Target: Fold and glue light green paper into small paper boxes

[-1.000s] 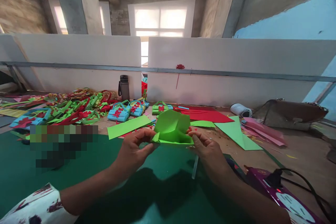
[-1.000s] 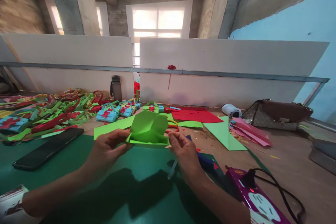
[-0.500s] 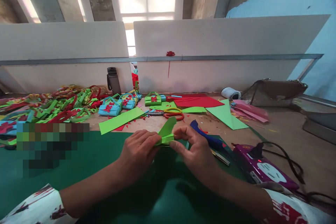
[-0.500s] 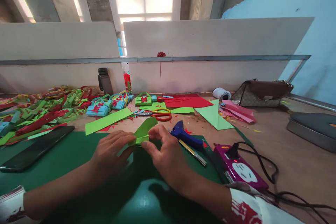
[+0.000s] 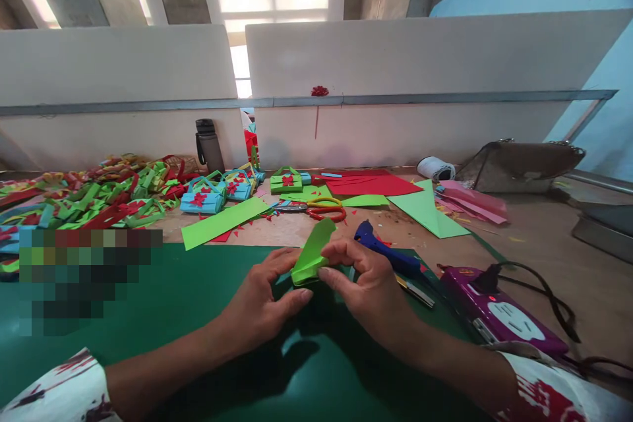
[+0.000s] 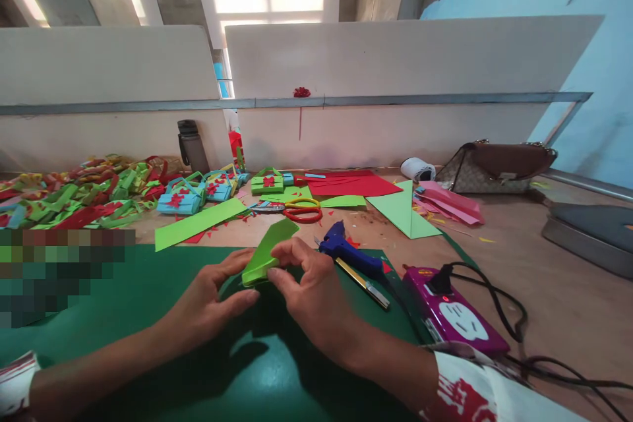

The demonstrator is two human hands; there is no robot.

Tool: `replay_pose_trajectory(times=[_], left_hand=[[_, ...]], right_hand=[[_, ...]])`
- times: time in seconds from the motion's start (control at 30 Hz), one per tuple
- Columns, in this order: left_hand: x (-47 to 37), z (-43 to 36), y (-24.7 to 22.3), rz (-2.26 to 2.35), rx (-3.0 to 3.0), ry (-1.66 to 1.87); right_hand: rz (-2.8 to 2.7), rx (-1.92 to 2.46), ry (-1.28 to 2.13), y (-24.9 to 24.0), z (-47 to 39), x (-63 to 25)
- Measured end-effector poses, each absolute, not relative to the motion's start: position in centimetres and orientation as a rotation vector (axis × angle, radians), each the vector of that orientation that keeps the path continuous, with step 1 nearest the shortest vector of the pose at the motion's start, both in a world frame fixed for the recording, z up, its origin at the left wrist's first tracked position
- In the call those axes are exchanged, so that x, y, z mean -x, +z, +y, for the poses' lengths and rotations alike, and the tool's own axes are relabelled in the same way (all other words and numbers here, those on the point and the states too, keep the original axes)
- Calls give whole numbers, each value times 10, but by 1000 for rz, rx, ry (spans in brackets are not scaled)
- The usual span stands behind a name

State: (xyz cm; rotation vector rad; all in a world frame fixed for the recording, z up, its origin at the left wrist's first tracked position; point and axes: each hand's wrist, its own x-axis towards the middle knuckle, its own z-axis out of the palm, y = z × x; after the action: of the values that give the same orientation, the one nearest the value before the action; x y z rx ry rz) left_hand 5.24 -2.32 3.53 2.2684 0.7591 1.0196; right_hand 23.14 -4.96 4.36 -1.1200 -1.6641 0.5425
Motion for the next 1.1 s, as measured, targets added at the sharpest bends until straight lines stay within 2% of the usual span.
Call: replay_pose_trajectory(times=[0.53,0.9,1.1], left_hand=[[-54,-26,34,601,-2555,926],[-54,-25,34,857,-2742,781],[-53,-25,40,920,-2846,722]], right_hand=[[-1814,993,515,42,-55,-229],[-2007,917,450,47,-61,-230],[-2192,750,303,41,-52,-236]])
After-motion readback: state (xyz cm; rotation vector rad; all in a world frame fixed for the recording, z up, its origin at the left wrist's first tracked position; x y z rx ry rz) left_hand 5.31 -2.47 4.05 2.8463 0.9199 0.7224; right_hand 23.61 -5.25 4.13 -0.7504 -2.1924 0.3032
